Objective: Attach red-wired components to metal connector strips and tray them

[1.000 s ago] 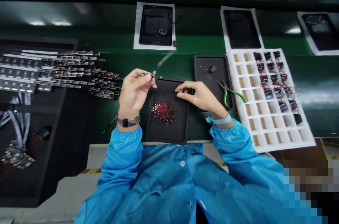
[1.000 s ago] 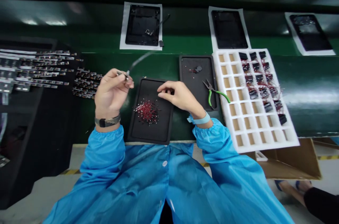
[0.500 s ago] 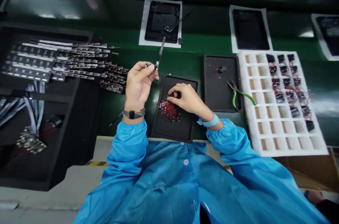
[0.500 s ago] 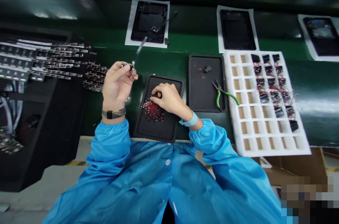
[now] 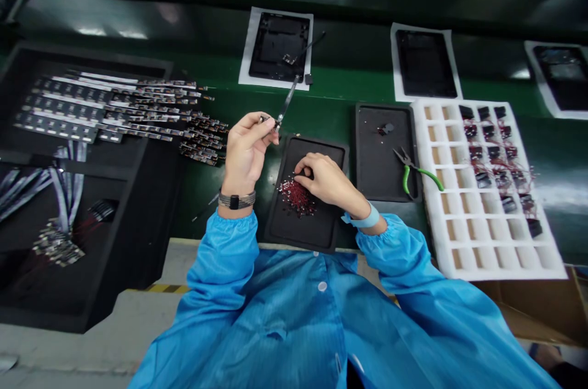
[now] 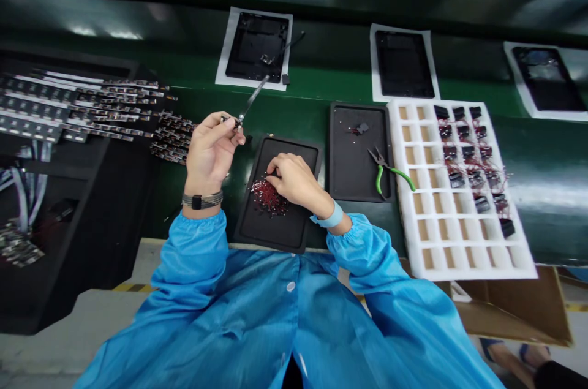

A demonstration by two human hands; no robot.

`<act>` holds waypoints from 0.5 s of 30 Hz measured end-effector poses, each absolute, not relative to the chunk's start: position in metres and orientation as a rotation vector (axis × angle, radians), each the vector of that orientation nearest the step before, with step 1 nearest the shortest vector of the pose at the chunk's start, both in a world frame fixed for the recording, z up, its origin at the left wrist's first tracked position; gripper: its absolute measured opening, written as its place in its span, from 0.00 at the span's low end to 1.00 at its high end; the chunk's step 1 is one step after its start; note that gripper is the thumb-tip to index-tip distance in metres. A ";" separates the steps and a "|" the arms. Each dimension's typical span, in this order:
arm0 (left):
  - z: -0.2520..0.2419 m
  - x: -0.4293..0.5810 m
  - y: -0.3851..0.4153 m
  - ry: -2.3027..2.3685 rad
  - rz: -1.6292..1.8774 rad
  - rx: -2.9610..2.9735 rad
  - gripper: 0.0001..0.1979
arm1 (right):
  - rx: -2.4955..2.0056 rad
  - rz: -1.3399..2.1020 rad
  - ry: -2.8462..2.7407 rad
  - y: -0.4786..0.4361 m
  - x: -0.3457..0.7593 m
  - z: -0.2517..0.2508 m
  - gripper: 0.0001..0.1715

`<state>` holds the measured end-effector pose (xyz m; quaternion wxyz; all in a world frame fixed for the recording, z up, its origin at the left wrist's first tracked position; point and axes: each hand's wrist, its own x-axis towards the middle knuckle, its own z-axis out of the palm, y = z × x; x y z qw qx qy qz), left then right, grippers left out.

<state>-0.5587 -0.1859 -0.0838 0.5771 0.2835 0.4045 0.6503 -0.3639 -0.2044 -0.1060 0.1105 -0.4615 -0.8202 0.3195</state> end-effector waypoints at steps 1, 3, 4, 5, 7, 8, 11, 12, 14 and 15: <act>-0.084 -0.559 -0.186 0.944 1.520 0.663 0.11 | -1.358 0.934 -2.429 -0.205 -0.365 -0.106 0.02; -0.085 -0.559 -0.186 0.932 1.522 0.663 0.11 | -1.332 0.946 -2.436 -0.206 -0.365 -0.105 0.04; -0.085 -0.559 -0.186 0.924 1.527 0.665 0.12 | -1.307 0.965 -2.413 -0.206 -0.365 -0.104 0.05; -0.086 -0.559 -0.186 0.917 1.534 0.669 0.12 | -1.278 0.996 -2.370 -0.205 -0.364 -0.104 0.05; -0.087 -0.559 -0.186 0.913 1.547 0.681 0.12 | -1.215 1.101 -2.232 -0.204 -0.361 -0.102 0.04; -0.087 -0.559 -0.186 0.915 1.551 0.688 0.13 | -1.186 1.178 -2.146 -0.203 -0.359 -0.101 0.03; -0.088 -0.559 -0.186 0.919 1.562 0.710 0.13 | -1.121 1.398 -1.886 -0.201 -0.355 -0.096 0.04; -0.088 -0.559 -0.186 0.921 1.565 0.719 0.13 | -1.108 1.435 -1.825 -0.200 -0.354 -0.094 0.05; -0.088 -0.559 -0.187 0.934 1.570 0.744 0.12 | -1.106 1.428 -1.762 -0.200 -0.352 -0.091 0.07; -0.088 -0.558 -0.187 0.947 1.573 0.761 0.12 | -1.112 1.403 -1.750 -0.200 -0.351 -0.089 0.08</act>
